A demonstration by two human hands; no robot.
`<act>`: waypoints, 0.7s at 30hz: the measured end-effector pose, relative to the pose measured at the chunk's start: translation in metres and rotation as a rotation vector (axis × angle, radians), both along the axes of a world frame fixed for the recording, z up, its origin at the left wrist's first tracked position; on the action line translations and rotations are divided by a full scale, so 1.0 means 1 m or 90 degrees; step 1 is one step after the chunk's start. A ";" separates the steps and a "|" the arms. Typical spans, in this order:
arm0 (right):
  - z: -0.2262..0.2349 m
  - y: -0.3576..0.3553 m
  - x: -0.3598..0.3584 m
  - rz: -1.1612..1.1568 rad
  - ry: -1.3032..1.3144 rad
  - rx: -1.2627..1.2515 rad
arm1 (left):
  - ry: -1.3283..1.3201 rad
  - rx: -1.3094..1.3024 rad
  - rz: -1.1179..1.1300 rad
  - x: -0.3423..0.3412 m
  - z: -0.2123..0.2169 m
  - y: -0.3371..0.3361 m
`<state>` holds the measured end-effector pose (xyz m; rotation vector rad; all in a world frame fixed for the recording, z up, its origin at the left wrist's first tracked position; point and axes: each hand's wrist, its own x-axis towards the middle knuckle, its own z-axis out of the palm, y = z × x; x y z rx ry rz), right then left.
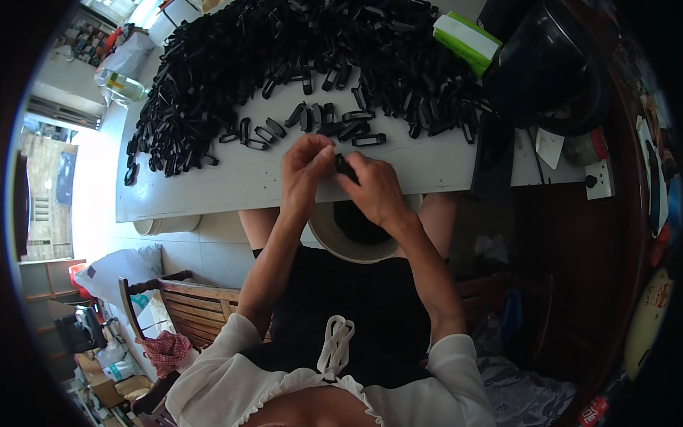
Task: Assembling two pieces of small black plastic buckles by hand.
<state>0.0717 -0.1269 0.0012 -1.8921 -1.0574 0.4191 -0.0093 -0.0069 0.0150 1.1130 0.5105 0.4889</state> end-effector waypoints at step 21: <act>0.021 -0.003 0.007 -0.050 0.479 0.297 | 0.008 0.163 -0.025 -0.010 0.011 0.022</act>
